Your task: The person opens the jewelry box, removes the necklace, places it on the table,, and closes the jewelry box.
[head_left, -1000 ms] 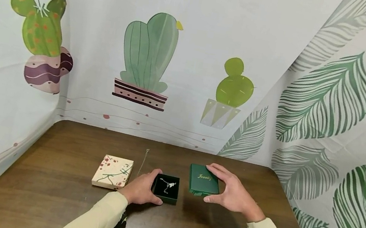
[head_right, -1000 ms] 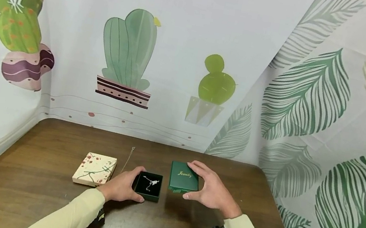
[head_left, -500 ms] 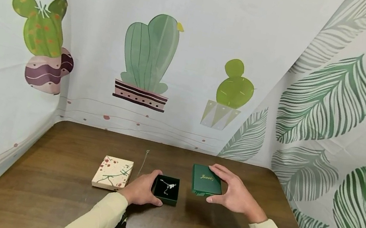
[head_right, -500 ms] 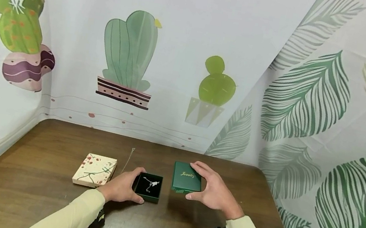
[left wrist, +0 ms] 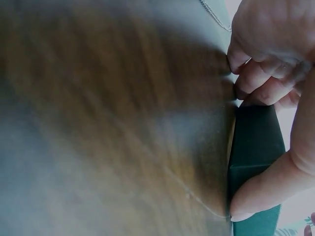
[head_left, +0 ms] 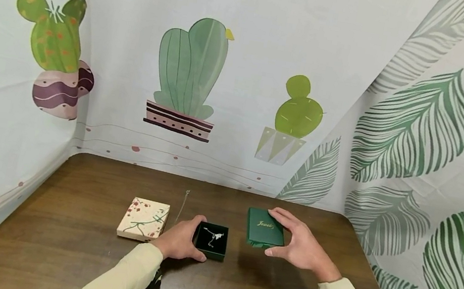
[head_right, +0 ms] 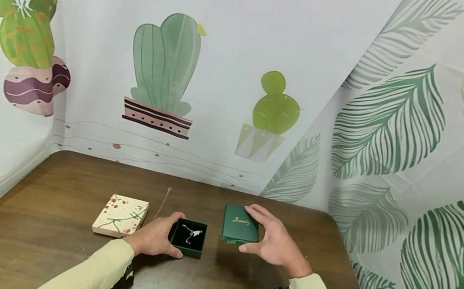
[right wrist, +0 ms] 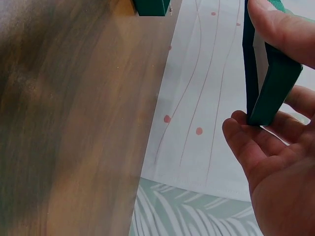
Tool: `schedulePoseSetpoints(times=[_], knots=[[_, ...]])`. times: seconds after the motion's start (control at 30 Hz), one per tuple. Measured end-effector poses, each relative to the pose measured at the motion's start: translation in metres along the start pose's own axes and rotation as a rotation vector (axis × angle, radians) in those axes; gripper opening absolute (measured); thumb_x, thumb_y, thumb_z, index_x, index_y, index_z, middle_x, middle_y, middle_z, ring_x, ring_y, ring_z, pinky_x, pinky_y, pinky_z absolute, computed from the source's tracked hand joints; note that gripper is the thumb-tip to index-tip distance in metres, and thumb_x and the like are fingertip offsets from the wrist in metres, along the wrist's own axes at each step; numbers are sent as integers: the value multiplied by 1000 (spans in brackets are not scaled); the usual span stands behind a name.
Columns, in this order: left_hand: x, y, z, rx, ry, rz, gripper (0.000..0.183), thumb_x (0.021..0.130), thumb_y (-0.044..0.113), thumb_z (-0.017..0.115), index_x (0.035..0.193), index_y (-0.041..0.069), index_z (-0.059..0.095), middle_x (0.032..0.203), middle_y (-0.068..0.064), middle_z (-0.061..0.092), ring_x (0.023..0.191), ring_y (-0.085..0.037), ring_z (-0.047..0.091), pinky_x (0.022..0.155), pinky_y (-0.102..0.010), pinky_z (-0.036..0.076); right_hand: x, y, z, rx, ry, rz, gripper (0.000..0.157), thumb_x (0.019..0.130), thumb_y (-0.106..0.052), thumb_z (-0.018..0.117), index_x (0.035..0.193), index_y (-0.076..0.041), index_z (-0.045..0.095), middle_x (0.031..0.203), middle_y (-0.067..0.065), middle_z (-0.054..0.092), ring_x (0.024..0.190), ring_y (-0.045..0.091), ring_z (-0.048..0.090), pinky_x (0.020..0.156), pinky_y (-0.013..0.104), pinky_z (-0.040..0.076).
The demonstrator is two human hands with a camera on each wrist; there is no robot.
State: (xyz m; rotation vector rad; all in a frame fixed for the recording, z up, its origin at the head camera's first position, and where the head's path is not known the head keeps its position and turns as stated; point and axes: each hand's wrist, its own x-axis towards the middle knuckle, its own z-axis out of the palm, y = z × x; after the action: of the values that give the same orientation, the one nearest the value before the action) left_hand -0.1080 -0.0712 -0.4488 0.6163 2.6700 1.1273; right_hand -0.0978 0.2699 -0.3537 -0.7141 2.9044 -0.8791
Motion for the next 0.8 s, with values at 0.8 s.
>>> schedulePoseSetpoints(times=[0.8], knots=[[0, 1, -1, -11, 1, -6, 89, 66, 28, 98, 138, 9, 49, 100, -7, 70, 85, -18, 63, 84, -41, 53, -2, 9, -4, -4, 13, 5, 93, 73, -28, 96, 153, -11, 52, 160, 21, 46, 138, 44, 53, 99, 57, 51]])
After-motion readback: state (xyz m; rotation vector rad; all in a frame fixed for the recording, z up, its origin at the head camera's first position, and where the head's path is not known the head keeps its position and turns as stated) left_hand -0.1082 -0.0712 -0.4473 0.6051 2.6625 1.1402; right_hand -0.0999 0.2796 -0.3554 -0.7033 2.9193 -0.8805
